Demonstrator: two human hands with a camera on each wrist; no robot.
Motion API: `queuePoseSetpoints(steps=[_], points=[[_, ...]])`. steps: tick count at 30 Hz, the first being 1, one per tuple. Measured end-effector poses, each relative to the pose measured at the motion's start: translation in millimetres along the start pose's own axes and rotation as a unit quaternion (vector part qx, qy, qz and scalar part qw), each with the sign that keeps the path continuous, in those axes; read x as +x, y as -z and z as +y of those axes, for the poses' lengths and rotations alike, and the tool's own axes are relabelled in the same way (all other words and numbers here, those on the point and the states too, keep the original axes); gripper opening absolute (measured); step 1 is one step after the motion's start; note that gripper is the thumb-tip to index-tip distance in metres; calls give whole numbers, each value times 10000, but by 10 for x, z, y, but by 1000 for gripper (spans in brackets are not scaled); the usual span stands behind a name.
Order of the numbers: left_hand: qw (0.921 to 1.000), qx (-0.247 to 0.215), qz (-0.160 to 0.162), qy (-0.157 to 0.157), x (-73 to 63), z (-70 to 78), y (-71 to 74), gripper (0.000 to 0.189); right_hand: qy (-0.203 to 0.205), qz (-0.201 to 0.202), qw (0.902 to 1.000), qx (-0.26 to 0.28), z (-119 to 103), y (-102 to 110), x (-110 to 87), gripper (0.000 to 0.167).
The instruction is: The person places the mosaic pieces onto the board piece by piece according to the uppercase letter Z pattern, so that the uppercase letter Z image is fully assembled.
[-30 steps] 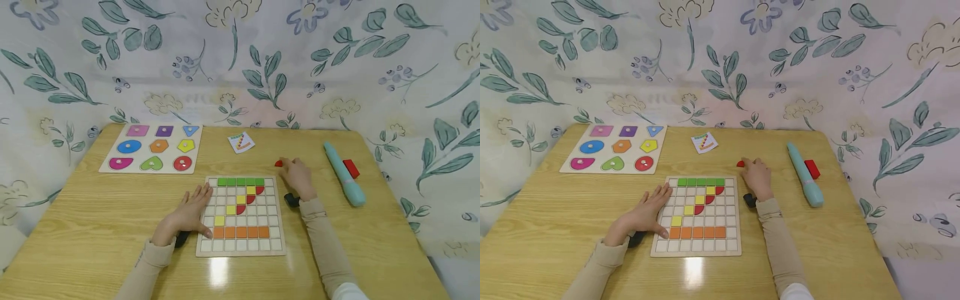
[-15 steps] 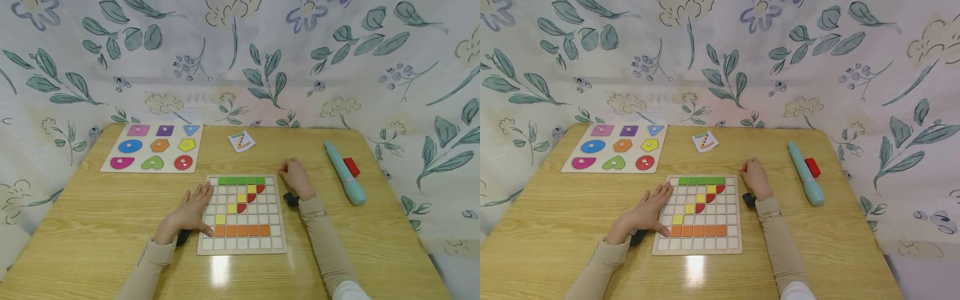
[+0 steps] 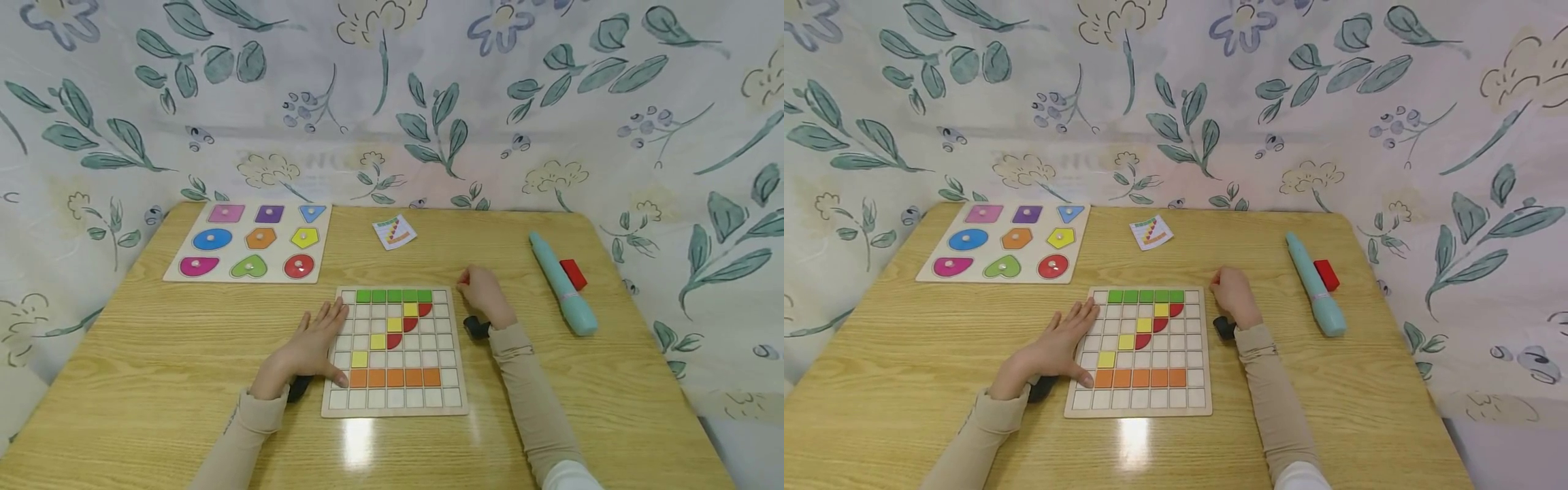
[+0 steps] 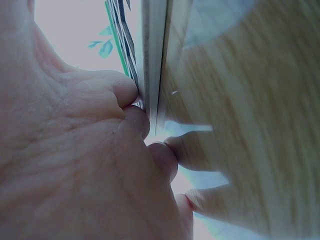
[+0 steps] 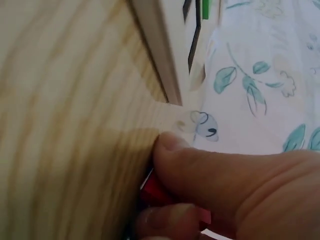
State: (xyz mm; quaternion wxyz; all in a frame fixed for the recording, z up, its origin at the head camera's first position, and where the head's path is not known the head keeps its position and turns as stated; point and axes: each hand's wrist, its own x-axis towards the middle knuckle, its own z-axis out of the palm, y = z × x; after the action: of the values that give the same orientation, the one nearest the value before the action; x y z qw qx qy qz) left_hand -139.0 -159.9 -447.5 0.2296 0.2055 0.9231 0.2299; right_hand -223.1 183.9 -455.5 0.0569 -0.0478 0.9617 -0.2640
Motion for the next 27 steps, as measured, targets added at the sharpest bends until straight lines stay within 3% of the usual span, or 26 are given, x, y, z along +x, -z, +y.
queuePoseSetpoints(steps=[6,11,15,18,23,25,27], points=[[10000,-41,-38,11,-8,16,4,133,68,-150,9972,732,41,45,-48,14],[9999,-98,-9,-31,-15,19,7,133,127,-239,9890,1457,-19,84,-91,18],[9999,-93,10,-86,-13,3,-4,133,270,-708,9706,2286,-147,68,-124,21],[9999,-85,13,-88,-8,-11,-16,133,475,-1392,9478,2828,-277,11,-179,21],[10000,-53,20,-71,-6,-17,-14,133,1117,-2607,9056,3153,-590,-181,-330,18],[10000,-38,34,-74,-1,-17,-10,133,1348,-2941,8983,2972,-724,-269,-407,17],[10000,1,38,-52,8,-16,-10,133,1508,-3062,9000,2713,-834,-340,-481,16]])
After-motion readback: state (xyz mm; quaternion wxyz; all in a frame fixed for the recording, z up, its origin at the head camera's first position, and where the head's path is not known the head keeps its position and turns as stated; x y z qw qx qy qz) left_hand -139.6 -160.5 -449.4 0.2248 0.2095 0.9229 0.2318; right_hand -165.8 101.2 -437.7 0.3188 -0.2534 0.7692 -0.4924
